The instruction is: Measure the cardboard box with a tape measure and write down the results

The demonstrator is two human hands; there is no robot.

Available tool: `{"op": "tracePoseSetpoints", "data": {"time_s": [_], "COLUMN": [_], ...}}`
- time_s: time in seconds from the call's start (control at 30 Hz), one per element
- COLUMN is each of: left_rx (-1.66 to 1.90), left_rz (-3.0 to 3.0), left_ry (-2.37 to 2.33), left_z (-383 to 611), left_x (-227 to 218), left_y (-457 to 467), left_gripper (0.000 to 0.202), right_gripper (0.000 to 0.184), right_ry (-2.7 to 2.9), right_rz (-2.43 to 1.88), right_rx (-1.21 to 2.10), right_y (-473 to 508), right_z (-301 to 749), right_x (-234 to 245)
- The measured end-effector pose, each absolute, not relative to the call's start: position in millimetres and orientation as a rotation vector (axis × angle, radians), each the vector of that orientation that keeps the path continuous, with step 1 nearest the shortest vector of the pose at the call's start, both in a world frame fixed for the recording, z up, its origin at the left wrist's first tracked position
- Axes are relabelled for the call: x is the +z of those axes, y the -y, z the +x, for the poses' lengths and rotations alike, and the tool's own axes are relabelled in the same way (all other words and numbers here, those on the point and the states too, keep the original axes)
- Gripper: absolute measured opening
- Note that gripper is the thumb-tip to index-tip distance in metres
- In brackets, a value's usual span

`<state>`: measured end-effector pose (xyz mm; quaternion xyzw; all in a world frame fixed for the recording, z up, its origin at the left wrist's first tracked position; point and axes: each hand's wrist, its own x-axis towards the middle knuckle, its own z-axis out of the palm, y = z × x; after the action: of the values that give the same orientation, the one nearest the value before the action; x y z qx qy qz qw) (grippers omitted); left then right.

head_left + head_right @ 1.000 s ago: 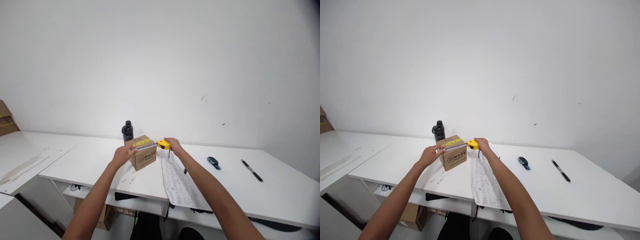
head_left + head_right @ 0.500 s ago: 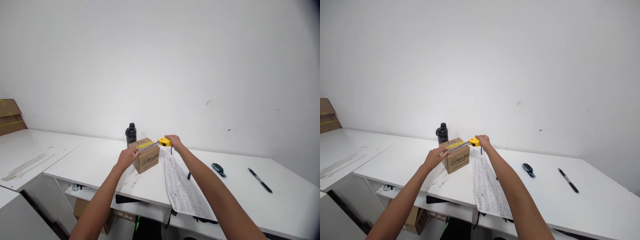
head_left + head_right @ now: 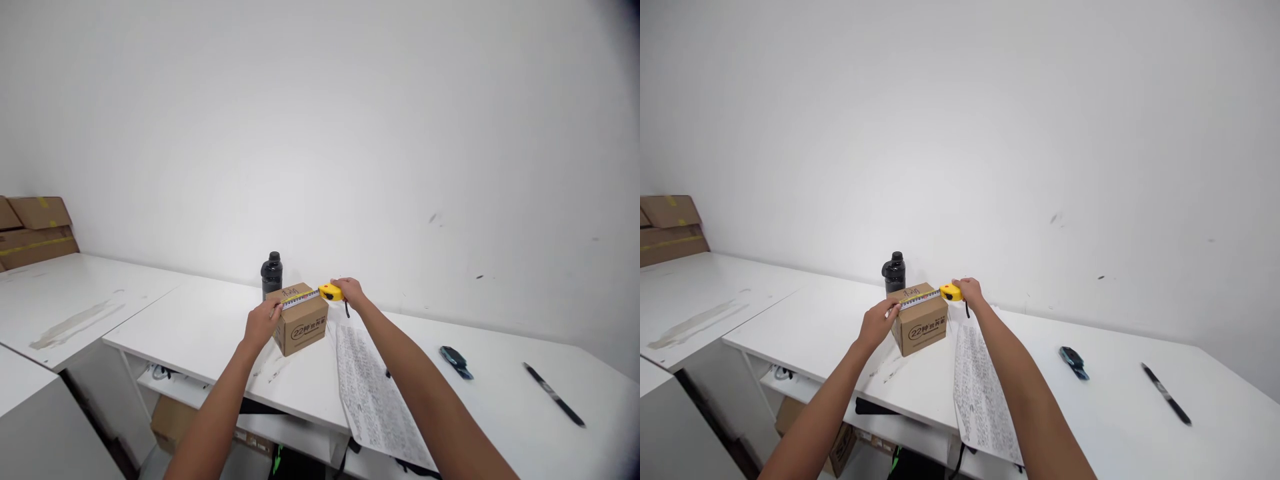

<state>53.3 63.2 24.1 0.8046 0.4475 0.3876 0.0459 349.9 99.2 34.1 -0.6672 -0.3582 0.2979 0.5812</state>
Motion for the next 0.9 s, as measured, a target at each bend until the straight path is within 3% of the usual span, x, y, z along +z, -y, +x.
{"op": "tracePoseSetpoints", "data": {"time_s": [0.33,0.9], "left_rx": [1.205,1.260], "left_rz": [2.590,2.679], "left_ry": [-1.376,-1.422], "left_z": [51.1,59.2], "left_x": [23.3,19.7], "left_y": [-69.4,-75.0], "left_gripper": [0.032,0.027], "right_gripper": [0.047,0.050], "right_ry": [0.883,0.871], "right_rz": [-1.524,-1.508], "right_rx": [0.683,0.678], "right_y": [-100.7,-99.4], "right_z": [349.1,357.9], "right_x": [34.3,21.6]}}
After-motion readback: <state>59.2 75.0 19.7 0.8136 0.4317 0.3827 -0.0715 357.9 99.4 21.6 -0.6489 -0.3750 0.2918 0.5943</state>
